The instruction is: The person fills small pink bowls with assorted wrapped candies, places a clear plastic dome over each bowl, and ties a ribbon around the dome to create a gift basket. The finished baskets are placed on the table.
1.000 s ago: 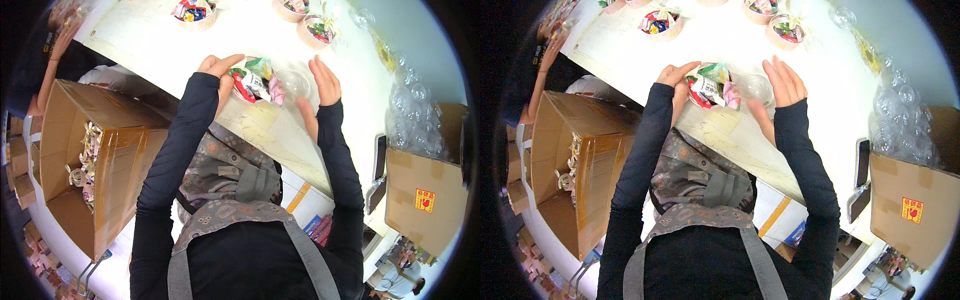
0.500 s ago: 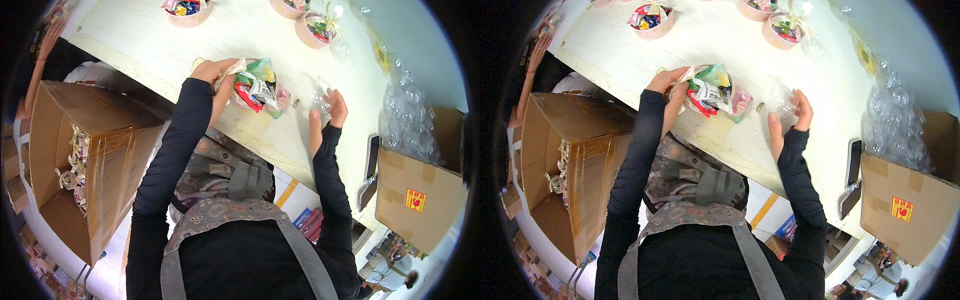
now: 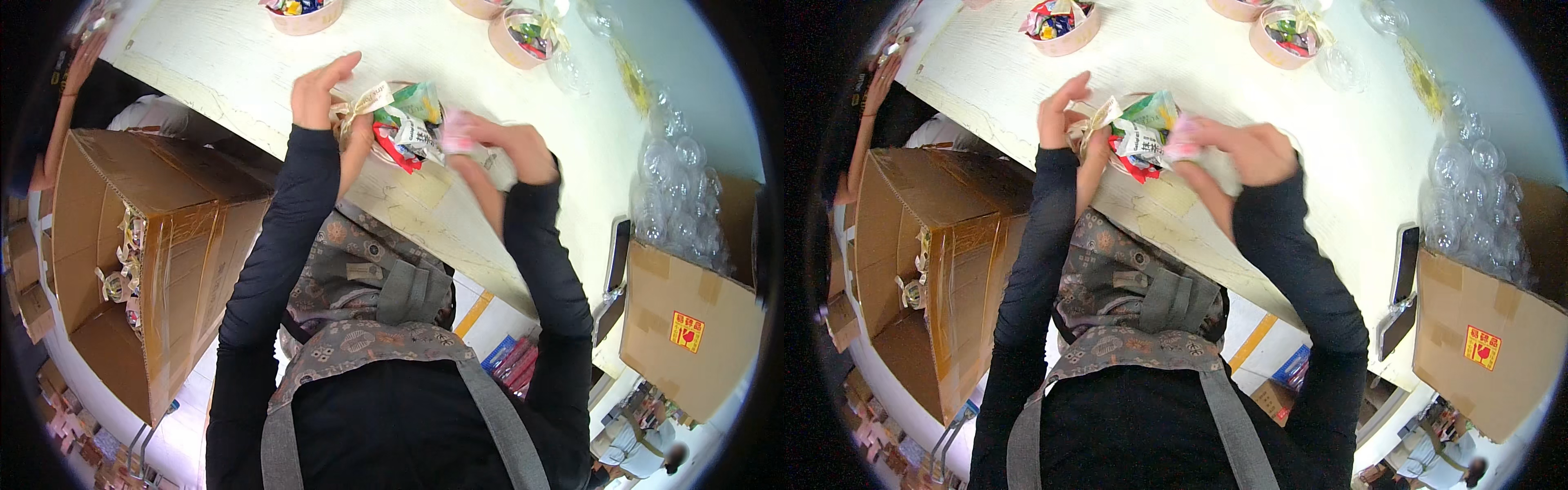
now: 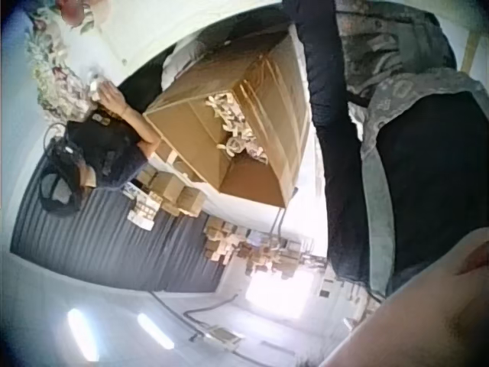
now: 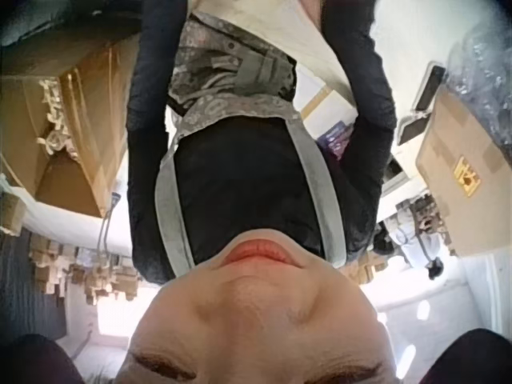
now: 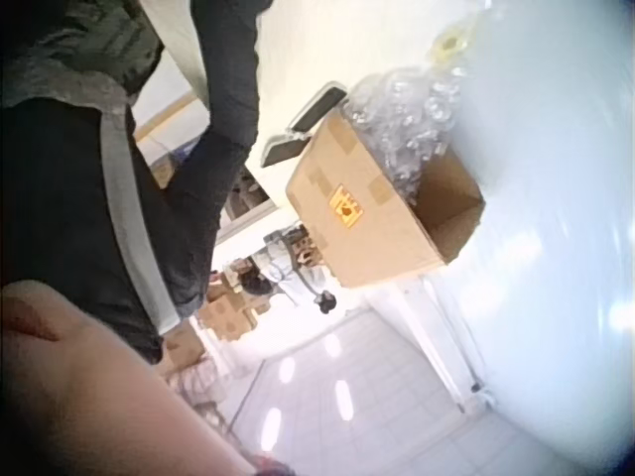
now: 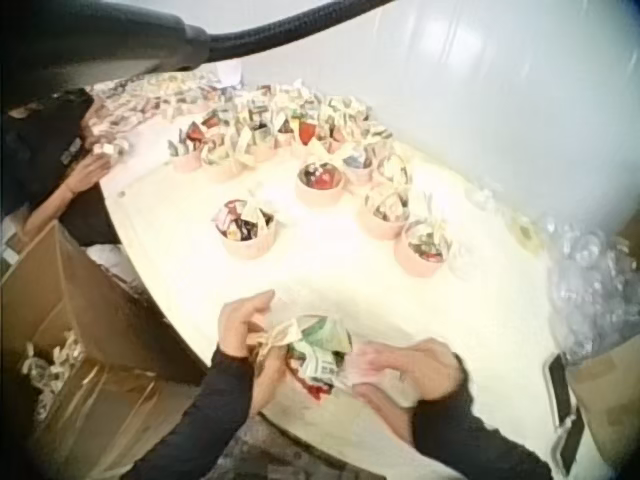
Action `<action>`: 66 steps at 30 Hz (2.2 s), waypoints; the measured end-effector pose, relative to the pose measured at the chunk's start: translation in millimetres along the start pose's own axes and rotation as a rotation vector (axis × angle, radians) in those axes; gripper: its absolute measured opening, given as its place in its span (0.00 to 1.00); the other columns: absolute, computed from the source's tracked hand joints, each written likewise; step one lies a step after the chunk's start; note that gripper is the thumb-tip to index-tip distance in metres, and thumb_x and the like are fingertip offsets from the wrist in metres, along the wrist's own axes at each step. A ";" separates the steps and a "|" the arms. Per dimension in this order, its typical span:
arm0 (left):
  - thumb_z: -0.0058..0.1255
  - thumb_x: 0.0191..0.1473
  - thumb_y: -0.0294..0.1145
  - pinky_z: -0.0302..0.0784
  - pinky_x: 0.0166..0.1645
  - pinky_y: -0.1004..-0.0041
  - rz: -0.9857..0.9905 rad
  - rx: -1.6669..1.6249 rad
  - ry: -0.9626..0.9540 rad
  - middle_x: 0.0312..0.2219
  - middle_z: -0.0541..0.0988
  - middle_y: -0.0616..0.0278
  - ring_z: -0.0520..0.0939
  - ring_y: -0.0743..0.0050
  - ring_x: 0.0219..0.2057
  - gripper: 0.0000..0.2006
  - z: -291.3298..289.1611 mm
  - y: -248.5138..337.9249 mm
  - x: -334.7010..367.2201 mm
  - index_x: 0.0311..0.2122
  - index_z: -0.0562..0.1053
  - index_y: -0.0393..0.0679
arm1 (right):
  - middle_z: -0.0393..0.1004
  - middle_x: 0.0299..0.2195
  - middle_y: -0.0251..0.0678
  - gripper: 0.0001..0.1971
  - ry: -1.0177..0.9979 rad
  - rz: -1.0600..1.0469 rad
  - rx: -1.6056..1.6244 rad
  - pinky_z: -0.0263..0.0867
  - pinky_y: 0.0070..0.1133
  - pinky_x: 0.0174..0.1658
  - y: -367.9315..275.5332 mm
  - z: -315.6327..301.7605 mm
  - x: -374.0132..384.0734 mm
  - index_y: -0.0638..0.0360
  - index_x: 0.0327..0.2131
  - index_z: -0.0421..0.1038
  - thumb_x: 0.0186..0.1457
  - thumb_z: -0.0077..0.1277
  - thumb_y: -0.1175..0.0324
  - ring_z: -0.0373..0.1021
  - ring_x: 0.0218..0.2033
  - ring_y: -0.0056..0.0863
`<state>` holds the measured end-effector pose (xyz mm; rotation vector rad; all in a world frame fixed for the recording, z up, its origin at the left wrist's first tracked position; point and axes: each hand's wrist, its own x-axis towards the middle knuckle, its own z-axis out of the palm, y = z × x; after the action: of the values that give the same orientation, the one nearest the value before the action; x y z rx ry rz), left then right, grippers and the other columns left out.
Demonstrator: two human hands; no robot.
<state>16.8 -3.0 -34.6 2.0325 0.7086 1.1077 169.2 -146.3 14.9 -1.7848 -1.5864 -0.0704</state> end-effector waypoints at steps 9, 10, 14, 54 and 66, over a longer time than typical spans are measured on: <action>0.55 0.35 0.24 0.62 0.36 0.77 0.654 0.211 -0.296 0.36 0.77 0.70 0.72 0.77 0.31 0.17 -4.0 -4.3 23.6 0.36 0.76 0.51 | 0.69 0.30 0.30 0.09 -0.280 -0.141 -0.423 0.52 0.28 0.41 -8.4 8.3 35.1 0.55 0.29 0.75 0.41 0.58 0.68 0.62 0.36 0.29; 0.55 0.36 0.25 0.62 0.36 0.76 0.611 0.190 -0.344 0.36 0.76 0.70 0.72 0.76 0.31 0.16 -10.7 2.4 24.4 0.36 0.75 0.51 | 0.68 0.33 0.31 0.09 -0.299 -0.122 -0.467 0.49 0.29 0.44 -10.2 9.3 37.8 0.56 0.30 0.76 0.43 0.57 0.66 0.61 0.39 0.29; 0.55 0.39 0.26 0.65 0.36 0.75 0.559 0.146 -0.360 0.35 0.76 0.68 0.70 0.71 0.31 0.14 -12.1 3.2 25.3 0.37 0.75 0.51 | 0.67 0.38 0.33 0.08 -0.421 -0.169 -0.328 0.48 0.30 0.47 -4.0 -5.6 36.9 0.58 0.31 0.75 0.47 0.51 0.67 0.60 0.43 0.30; 0.61 0.40 0.33 0.69 0.43 0.70 0.257 -0.004 -0.306 0.41 0.71 0.60 0.71 0.64 0.40 0.14 -5.8 -15.1 9.6 0.35 0.75 0.46 | 0.63 0.46 0.45 0.36 -0.145 0.084 0.377 0.63 0.27 0.46 14.1 46.2 25.1 0.59 0.54 0.56 0.43 0.60 0.57 0.64 0.44 0.36; 0.59 0.43 0.29 0.71 0.44 0.75 -0.448 -0.416 -0.265 0.37 0.75 0.61 0.76 0.72 0.38 0.20 -33.1 12.1 -4.8 0.44 0.69 0.42 | 0.62 0.46 0.47 0.36 0.016 -0.222 0.021 0.64 0.29 0.42 6.4 55.0 13.7 0.53 0.48 0.65 0.31 0.66 0.57 0.63 0.43 0.40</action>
<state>-12.6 -3.2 -14.6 1.5292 0.6854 0.6443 155.2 -104.7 -21.6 -1.5827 -1.7612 -0.1715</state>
